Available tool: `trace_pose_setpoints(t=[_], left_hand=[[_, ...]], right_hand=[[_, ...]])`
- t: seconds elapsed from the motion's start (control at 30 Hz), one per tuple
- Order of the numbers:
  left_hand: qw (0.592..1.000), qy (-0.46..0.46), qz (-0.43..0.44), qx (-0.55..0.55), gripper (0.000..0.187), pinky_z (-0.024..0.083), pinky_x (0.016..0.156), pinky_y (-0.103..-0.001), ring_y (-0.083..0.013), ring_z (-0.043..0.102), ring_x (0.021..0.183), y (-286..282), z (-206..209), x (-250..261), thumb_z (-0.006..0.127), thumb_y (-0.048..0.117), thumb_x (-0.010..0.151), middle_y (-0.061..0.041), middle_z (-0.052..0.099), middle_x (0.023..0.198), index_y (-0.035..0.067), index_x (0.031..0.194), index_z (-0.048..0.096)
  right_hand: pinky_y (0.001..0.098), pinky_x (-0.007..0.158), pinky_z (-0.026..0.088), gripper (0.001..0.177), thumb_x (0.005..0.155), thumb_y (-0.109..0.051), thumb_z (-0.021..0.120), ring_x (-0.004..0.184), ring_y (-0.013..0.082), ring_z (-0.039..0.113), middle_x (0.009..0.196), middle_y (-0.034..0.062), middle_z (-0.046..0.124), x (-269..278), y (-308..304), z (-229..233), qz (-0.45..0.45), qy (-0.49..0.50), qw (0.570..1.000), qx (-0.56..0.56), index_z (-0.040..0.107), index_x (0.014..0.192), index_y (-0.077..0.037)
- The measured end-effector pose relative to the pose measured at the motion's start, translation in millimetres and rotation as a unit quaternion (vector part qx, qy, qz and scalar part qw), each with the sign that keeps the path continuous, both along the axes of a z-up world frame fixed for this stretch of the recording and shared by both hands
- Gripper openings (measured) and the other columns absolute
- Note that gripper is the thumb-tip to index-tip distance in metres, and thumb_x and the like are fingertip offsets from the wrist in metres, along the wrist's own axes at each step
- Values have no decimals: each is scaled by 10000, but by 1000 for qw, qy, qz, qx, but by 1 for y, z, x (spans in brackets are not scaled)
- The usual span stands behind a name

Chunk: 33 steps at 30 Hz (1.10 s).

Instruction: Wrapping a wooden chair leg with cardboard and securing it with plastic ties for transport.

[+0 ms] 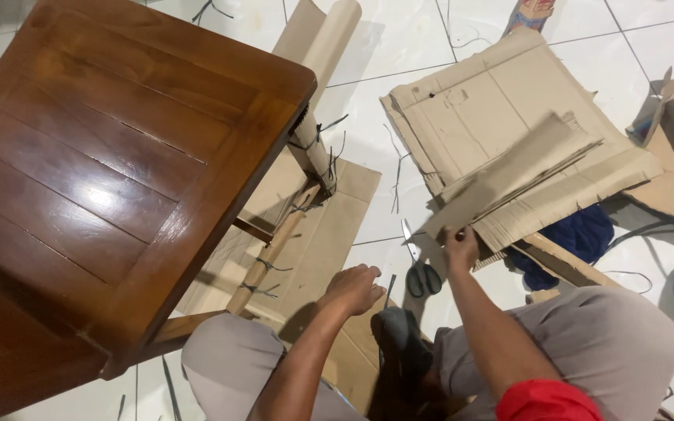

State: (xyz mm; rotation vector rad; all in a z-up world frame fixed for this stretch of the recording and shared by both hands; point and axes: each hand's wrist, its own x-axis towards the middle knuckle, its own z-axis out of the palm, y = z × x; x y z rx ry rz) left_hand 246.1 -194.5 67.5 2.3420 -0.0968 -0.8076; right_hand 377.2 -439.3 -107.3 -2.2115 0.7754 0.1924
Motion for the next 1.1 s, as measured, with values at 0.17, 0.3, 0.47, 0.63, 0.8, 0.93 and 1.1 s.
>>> trace_pose_setpoints(t=[0.17,0.3,0.47,0.63,0.8,0.93,1.1], left_hand=[[1000,5,0,-2,429,520,970,-568,-464,664,1181,0,-8,-1,529,189,994,-292,677,1222,-7,1366,613],[1000,17,13,-12,438,521,958,-546,-451,664,1175,1,-6,-3,535,221,1002,-279,675,1201,-19,1359,617],[1000,2,-2,-1,430,526,952,-567,-461,667,1167,5,-1,-2,532,234,996,-278,685,1197,-16,1332,632],[1000,-13,-9,-7,451,521,956,-578,-466,663,1179,2,-11,1,539,240,993,-284,678,1215,-22,1352,615],[1000,-15,2,-4,444,516,957,-582,-467,663,1175,2,-17,-1,564,250,991,-273,682,1205,-11,1345,625],[1000,-15,4,-6,434,522,945,-583,-465,671,1166,0,-20,0,561,253,989,-270,687,1204,0,1335,635],[1000,-13,10,-8,448,522,946,-581,-482,662,1169,-1,-22,-1,553,244,991,-281,675,1228,-5,1358,618]], right_hand=[[536,1105,469,442,965,-472,639,1261,391,618,1251,132,721,-19,8,-24,197,54,979,-23,655,1324,-215],[506,1031,531,484,880,-579,670,1158,389,696,1155,119,777,-30,23,-27,350,102,931,31,714,1225,-243],[500,948,550,354,972,-479,677,1091,339,677,1049,115,701,-15,19,-16,243,-139,955,-95,685,1184,-195],[561,1056,505,349,1041,-346,642,1265,423,567,1321,117,424,14,9,2,66,-164,977,-116,557,1363,-240],[523,890,528,305,1006,-256,588,1026,383,672,1027,189,735,31,-26,-91,41,-310,928,-203,784,1169,-89],[469,836,535,350,873,-564,726,944,339,705,863,87,732,27,-22,-80,-121,-197,969,-87,786,939,-226],[343,601,540,431,902,-200,786,620,180,617,759,-11,632,29,-9,-58,-235,-141,905,326,563,1270,-168]])
